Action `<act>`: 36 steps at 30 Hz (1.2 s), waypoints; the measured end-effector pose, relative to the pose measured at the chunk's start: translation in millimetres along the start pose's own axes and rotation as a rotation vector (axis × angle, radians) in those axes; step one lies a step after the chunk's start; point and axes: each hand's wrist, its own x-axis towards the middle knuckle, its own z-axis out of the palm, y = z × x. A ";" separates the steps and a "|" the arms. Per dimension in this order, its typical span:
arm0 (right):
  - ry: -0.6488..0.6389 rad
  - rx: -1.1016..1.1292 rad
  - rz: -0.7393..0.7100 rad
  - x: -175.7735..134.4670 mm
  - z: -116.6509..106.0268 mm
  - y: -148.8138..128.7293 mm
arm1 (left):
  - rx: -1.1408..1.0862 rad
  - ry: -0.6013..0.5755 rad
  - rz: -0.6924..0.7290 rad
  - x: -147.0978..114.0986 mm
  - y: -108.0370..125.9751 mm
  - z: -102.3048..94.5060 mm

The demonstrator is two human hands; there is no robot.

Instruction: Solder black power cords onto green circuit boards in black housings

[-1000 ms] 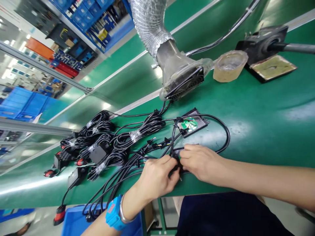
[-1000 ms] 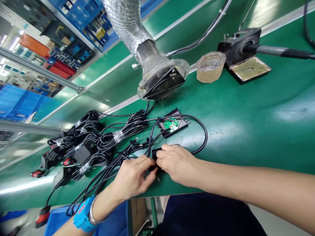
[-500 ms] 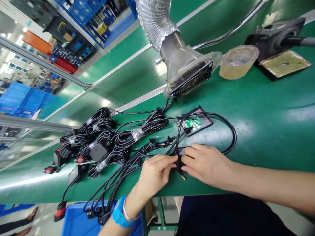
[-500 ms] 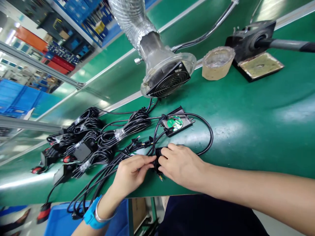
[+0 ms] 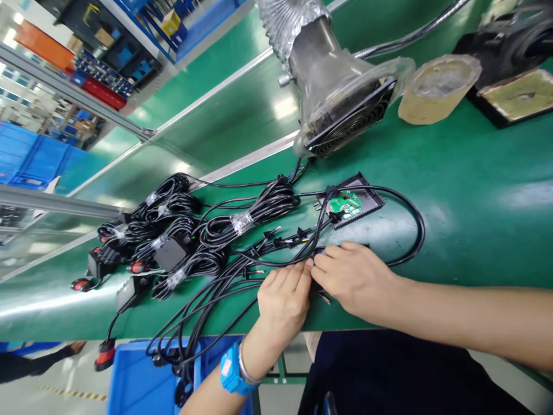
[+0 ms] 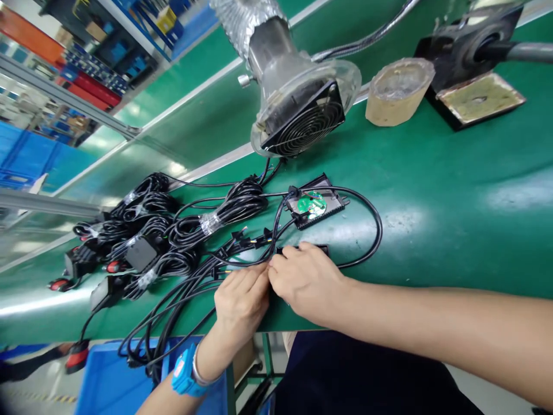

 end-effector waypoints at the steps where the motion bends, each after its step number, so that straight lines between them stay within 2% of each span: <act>1: -0.024 -0.013 0.007 1.6 0.0 -0.1 | -0.007 -0.027 0.015 0.3 -1.1 -1.6; 4: -0.050 -0.033 0.016 0.0 -2.1 2.5 | -0.073 -0.085 0.015 2.8 -5.3 -5.8; 7: 0.008 -0.091 0.078 -8.1 -7.0 -0.7 | -0.133 -0.151 -0.047 7.4 -8.7 -8.1; 12: 0.044 -0.230 0.216 -16.8 -3.6 -32.0 | -0.101 -0.276 -0.056 12.5 -9.7 -7.2; 14: 0.046 -0.276 0.202 -16.0 2.0 -42.5 | -0.080 -0.280 -0.014 12.9 -8.7 -6.1; 17: 0.010 -0.314 0.086 -11.9 8.3 -47.8 | -0.053 -0.246 0.056 11.8 -7.3 -4.1; 20: -0.087 -0.304 -0.007 -6.9 6.8 -43.4 | -0.035 -0.204 0.067 8.9 -7.8 -1.7; 23: -0.129 -0.228 -0.010 -7.7 -2.8 -31.2 | -0.041 -0.184 0.063 6.5 -8.7 0.3; 28: -0.035 -0.074 0.063 -32.8 -17.0 -0.5 | -0.038 -0.246 -0.068 7.3 -3.4 0.6; 33: 0.070 -0.009 0.106 -55.4 -9.6 14.3 | -0.165 -0.164 -0.108 9.6 -4.9 1.0; 36: 0.098 -0.007 0.104 -57.1 -6.9 15.8 | -0.276 -0.174 -0.138 13.3 -10.5 -0.1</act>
